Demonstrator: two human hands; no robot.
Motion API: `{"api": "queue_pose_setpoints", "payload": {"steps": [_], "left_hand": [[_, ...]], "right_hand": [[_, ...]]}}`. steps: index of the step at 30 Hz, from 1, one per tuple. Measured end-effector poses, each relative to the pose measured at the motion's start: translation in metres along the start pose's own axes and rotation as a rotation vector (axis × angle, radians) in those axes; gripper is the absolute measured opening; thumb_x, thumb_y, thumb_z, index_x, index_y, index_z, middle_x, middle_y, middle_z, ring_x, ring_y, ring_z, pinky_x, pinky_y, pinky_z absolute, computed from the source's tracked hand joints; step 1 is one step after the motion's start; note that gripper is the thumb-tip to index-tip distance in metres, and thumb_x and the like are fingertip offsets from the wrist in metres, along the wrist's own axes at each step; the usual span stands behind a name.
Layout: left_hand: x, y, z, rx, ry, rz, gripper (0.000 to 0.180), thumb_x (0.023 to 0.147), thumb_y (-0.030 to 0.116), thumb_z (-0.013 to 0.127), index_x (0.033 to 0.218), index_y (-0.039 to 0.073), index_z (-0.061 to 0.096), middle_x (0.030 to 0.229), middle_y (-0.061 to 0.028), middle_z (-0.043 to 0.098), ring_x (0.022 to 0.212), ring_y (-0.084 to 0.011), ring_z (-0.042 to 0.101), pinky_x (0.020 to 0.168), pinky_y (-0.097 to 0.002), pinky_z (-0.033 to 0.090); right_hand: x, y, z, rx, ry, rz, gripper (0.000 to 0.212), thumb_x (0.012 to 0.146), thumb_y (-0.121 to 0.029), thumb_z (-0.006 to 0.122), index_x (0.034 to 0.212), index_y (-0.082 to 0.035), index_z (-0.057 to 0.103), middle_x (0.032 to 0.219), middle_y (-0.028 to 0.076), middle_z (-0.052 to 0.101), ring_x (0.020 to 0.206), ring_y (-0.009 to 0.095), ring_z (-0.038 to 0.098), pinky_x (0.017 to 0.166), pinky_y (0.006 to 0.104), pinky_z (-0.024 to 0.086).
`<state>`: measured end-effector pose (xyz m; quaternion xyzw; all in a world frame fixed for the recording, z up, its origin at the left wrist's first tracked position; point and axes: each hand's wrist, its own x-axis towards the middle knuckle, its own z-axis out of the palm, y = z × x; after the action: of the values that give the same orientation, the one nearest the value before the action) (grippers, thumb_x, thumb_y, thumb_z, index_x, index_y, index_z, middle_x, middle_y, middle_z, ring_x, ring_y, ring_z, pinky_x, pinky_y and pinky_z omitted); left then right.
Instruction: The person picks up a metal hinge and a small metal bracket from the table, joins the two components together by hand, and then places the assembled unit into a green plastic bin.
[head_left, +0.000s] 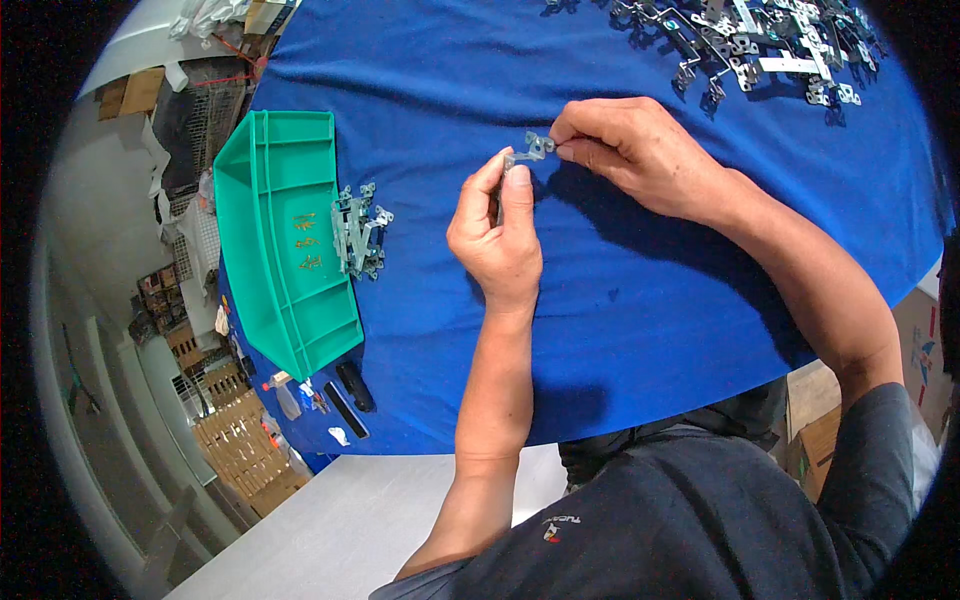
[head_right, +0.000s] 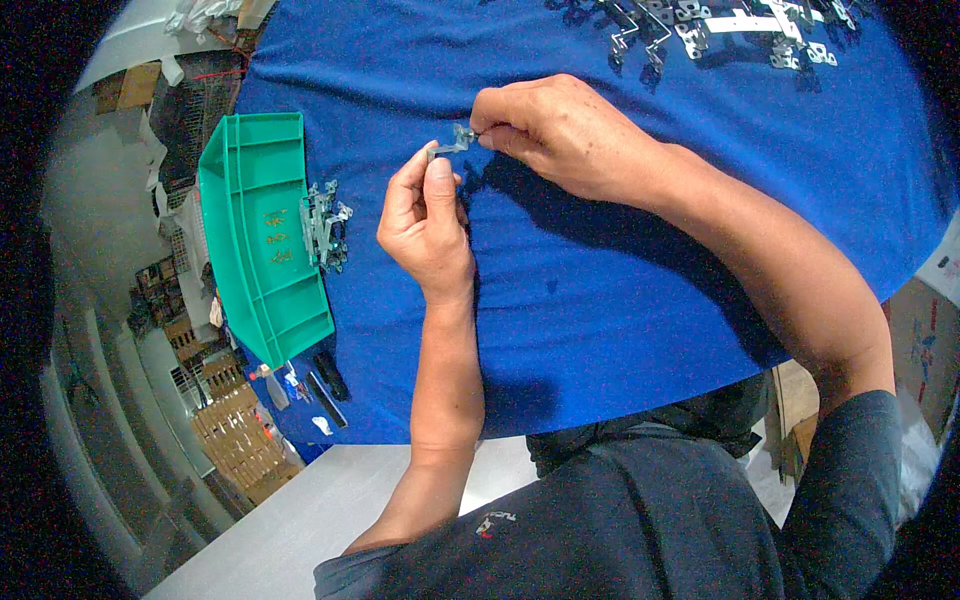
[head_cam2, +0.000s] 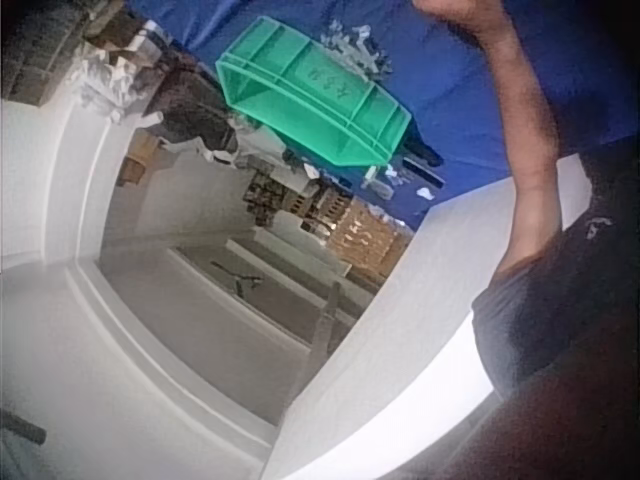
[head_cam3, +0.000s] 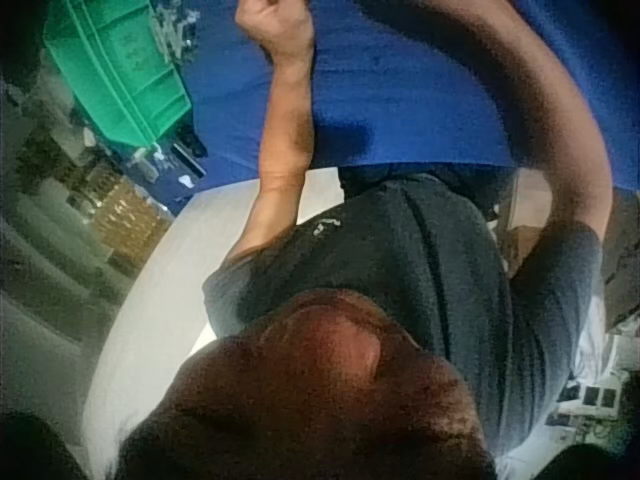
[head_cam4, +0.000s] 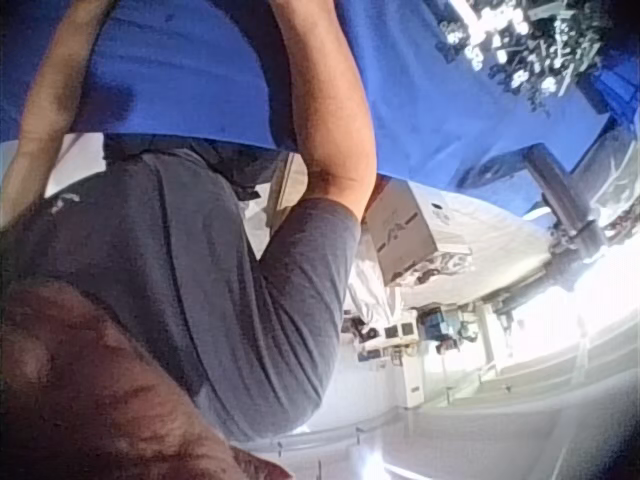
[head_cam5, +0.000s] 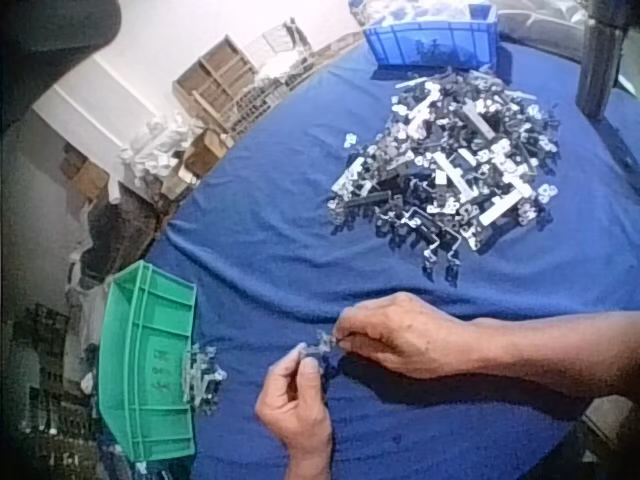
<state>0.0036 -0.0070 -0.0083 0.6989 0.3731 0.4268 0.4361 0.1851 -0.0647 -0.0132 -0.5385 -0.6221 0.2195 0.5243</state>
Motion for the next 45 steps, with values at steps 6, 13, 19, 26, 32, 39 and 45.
{"api": "queue_pose_setpoints", "payload": {"steps": [6, 13, 19, 26, 32, 39, 45], "left_hand": [[0.0, -0.002, -0.003, 0.111, -0.059, 0.084, 0.021, 0.095, 0.006, 0.066, 0.114, -0.004, 0.068, 0.093, -0.0042, 0.069, 0.074, -0.0047, 0.058, 0.064, -0.0191, 0.047], [0.001, -0.003, -0.001, 0.135, -0.082, 0.17, 0.021, 0.094, 0.004, 0.067, 0.113, -0.005, 0.069, 0.1, -0.0069, 0.07, 0.084, -0.0081, 0.062, 0.074, -0.0222, 0.051], [0.002, -0.004, -0.003, 0.175, -0.102, 0.179, 0.02, 0.094, 0.004, 0.068, 0.112, -0.004, 0.069, 0.098, -0.006, 0.07, 0.081, -0.0066, 0.061, 0.07, -0.0207, 0.05], [0.001, -0.001, -0.001, 0.006, 0.069, 0.05, 0.02, 0.096, 0.008, 0.065, 0.113, -0.001, 0.068, 0.078, -0.0017, 0.066, 0.054, -0.0007, 0.047, 0.045, -0.017, 0.036], [0.001, -0.003, 0.0, 0.002, 0.036, 0.038, 0.02, 0.096, 0.008, 0.065, 0.114, -0.001, 0.068, 0.078, -0.0015, 0.066, 0.054, -0.0004, 0.046, 0.045, -0.0173, 0.035], [0.0, -0.004, -0.001, 0.064, -0.006, 0.076, 0.02, 0.094, 0.006, 0.067, 0.113, -0.002, 0.069, 0.087, -0.0016, 0.067, 0.066, -0.0025, 0.054, 0.055, -0.0176, 0.042], [0.001, -0.001, -0.004, 0.174, -0.101, 0.141, 0.02, 0.094, 0.005, 0.068, 0.112, -0.003, 0.07, 0.094, -0.0024, 0.068, 0.077, -0.005, 0.057, 0.066, -0.0194, 0.047]], "right_hand": [[-0.001, -0.008, 0.0, 0.117, 0.028, 0.061, 0.017, 0.089, -0.006, 0.066, 0.103, 0.002, 0.062, 0.083, 0.01, 0.061, 0.072, 0.017, 0.059, 0.064, 0.0325, 0.048], [-0.001, -0.002, -0.003, 0.042, -0.04, -0.019, 0.014, 0.086, -0.008, 0.064, 0.098, -0.001, 0.063, 0.082, 0.014, 0.061, 0.075, 0.031, 0.062, 0.068, 0.0407, 0.05], [0.003, -0.004, 0.003, 0.058, 0.176, -0.129, 0.009, 0.093, -0.004, 0.062, 0.1, 0.002, 0.063, 0.08, 0.007, 0.057, 0.071, 0.017, 0.055, 0.063, 0.0308, 0.045], [0.002, -0.01, -0.005, 0.05, -0.018, 0.171, 0.016, 0.09, -0.014, 0.065, 0.093, 0.002, 0.064, 0.077, 0.018, 0.064, 0.07, 0.033, 0.065, 0.064, 0.0408, 0.05], [0.0, -0.004, -0.003, 0.006, -0.017, 0.029, 0.014, 0.089, -0.013, 0.065, 0.092, 0.001, 0.064, 0.079, 0.018, 0.064, 0.073, 0.037, 0.063, 0.066, 0.043, 0.05], [0.001, -0.001, 0.001, 0.004, 0.033, -0.004, 0.014, 0.088, -0.011, 0.065, 0.095, 0.0, 0.06, 0.082, 0.017, 0.063, 0.077, 0.037, 0.063, 0.068, 0.0435, 0.05], [0.001, -0.01, -0.003, 0.036, -0.01, 0.033, 0.012, 0.089, -0.01, 0.065, 0.097, -0.002, 0.06, 0.08, 0.014, 0.061, 0.075, 0.033, 0.063, 0.067, 0.0418, 0.049]]}}
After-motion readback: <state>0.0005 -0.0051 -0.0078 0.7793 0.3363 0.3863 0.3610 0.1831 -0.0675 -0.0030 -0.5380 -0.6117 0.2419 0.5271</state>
